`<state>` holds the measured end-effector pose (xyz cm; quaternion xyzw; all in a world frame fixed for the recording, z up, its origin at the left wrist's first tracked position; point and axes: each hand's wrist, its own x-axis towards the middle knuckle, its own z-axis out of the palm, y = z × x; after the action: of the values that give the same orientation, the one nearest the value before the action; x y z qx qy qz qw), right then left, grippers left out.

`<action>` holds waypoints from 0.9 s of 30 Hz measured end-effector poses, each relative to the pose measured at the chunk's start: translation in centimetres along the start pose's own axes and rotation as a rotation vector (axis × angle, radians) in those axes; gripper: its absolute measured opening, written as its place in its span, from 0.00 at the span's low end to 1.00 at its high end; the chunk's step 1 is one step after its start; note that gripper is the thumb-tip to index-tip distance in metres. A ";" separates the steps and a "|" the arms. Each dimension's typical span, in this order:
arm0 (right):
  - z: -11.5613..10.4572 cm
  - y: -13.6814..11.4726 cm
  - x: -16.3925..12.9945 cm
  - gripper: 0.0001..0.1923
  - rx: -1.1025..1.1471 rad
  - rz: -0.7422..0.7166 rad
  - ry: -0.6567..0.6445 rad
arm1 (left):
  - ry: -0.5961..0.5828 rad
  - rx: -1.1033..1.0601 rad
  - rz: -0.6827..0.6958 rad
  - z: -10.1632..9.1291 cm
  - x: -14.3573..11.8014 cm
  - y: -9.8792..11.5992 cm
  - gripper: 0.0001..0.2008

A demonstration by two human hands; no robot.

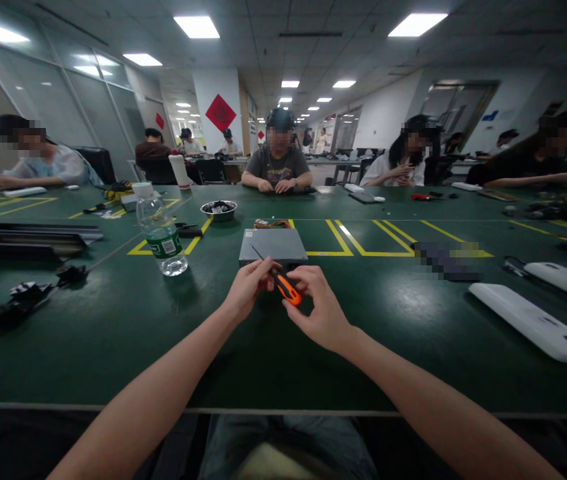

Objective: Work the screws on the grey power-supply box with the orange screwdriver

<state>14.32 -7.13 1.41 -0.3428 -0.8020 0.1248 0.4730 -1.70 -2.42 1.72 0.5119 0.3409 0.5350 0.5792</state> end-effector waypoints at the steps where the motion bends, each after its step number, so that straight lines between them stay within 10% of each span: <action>1: -0.2 -0.3 -0.1 0.21 -0.085 -0.125 -0.014 | -0.075 -0.033 -0.050 0.0 -0.1 0.1 0.17; 6: -1.0 -0.8 -0.5 0.14 -0.344 -0.503 -0.057 | -0.353 0.038 -0.137 1.1 -1.5 -0.4 0.21; 16: -1.8 0.3 0.1 0.11 -0.314 -0.387 0.171 | 0.123 1.120 0.708 -1.2 -0.3 -0.1 0.13; 27: -1.5 1.2 0.4 0.11 -0.291 -0.448 0.234 | 0.124 1.473 0.701 -2.0 0.9 -1.2 0.17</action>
<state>15.92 -6.20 1.83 -0.2333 -0.8071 -0.1396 0.5241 -3.11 -0.92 0.21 0.8075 0.4567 0.3513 -0.1264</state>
